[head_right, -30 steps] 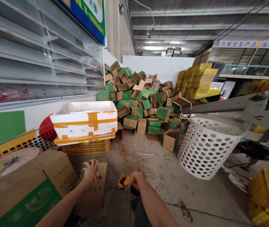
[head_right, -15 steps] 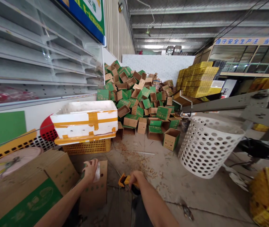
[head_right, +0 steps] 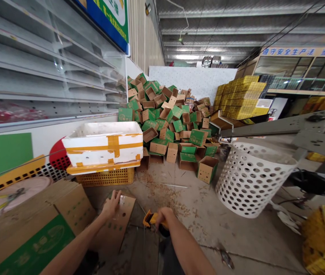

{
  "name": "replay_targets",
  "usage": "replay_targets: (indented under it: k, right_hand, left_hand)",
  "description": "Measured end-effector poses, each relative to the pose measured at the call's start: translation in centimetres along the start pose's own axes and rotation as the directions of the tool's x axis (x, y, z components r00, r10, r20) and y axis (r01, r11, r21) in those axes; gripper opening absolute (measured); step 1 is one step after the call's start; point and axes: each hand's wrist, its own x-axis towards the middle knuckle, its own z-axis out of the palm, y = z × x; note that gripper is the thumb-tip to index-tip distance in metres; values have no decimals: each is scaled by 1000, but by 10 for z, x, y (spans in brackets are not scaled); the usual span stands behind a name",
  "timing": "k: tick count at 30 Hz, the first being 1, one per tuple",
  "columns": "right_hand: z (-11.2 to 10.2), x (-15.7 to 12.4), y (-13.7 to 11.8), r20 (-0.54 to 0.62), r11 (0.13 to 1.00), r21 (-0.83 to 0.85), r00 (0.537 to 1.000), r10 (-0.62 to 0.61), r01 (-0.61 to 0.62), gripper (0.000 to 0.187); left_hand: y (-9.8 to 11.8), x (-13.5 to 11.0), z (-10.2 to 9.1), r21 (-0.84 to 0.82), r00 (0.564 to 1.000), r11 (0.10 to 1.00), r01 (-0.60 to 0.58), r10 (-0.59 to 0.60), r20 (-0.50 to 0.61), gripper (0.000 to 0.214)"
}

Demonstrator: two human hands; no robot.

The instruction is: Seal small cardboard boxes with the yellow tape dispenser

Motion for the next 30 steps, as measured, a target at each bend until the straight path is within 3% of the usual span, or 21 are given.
replay_targets:
  k: [5,18,24,30]
  right_hand:
    - [0,5,1,54,987,-70,988,147,-143,35]
    - [-1,-3,-6,3,981,-112,987,159,-157,36]
    - [1,-1,-6,8,981,-101,986,169,-167,33]
    - [2,-3,-7,-36,989,-71,992,124,-126,33]
  left_hand:
    - [-2,4,2,-28,999,999,-31,31,14,88]
    - [-2,6,15,116,990,986,-119,127,-66,101]
    - [-3,14,26,207,980,972,-113,143,-136,78]
    - [-6,4,7,225,968,959,-171,206,-143,78]
